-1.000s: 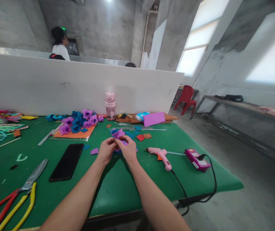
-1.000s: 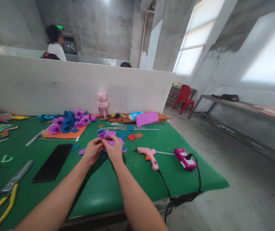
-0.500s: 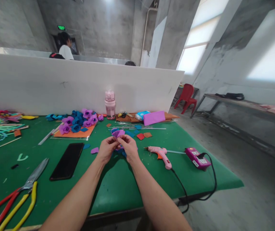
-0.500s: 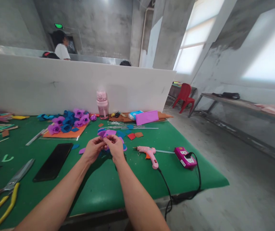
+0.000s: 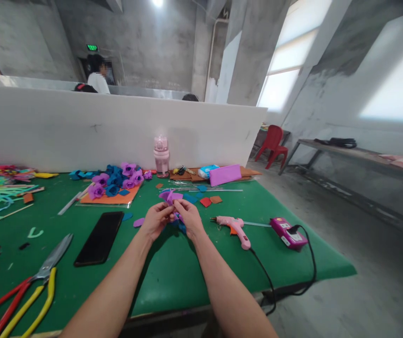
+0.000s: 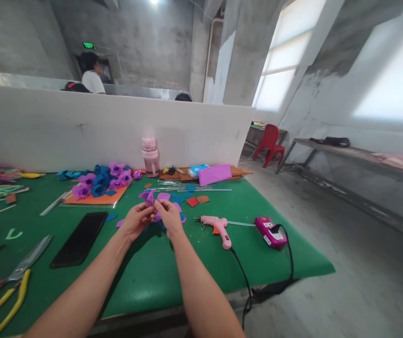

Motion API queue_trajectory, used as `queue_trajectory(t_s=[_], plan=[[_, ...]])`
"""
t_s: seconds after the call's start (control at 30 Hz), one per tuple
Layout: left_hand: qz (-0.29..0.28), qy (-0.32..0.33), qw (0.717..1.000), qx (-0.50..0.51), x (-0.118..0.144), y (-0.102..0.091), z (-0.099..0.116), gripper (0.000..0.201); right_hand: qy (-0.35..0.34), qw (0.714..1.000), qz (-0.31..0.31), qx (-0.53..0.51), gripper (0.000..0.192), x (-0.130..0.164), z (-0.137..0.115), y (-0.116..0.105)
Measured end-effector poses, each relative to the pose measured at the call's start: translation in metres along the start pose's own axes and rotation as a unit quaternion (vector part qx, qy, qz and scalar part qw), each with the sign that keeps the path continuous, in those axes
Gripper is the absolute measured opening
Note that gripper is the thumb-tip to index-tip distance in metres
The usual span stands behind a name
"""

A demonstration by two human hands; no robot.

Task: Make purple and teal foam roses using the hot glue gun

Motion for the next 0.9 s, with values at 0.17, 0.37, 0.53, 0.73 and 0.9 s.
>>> queue_trajectory(t_s=[0.17,0.37,0.53,0.73,0.9], plan=[[-0.011,0.033,0.999,-0.025,-0.001,0.002,0.002,0.026,-0.06,0.997,0.036,0.041,0.027,0.001,-0.008,-0.003],[0.046,0.105,0.989,-0.09,-0.001,-0.005,0.011,0.026,-0.153,0.975,0.071,0.144,0.021,0.008,-0.021,-0.003],[0.073,0.168,0.975,-0.124,0.002,-0.006,0.024,0.025,-0.22,0.936,0.061,0.268,0.019,0.022,-0.035,0.01],[0.092,0.187,0.962,-0.179,0.004,-0.007,0.027,0.021,-0.269,0.9,0.091,0.329,0.017,0.031,-0.045,0.014],[0.09,0.228,0.94,-0.237,0.007,-0.005,0.036,0.014,-0.27,0.894,0.104,0.342,0.013,0.03,-0.044,0.011]])
Point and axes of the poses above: each hand's wrist, its own x-axis away from the middle knuckle, its own y-axis out of the palm, z = x × y, the point moved 7 cm from there along -x, towards the middle knuckle, and after that the axes turned 7 degrees about y, right-handed, at the moved point
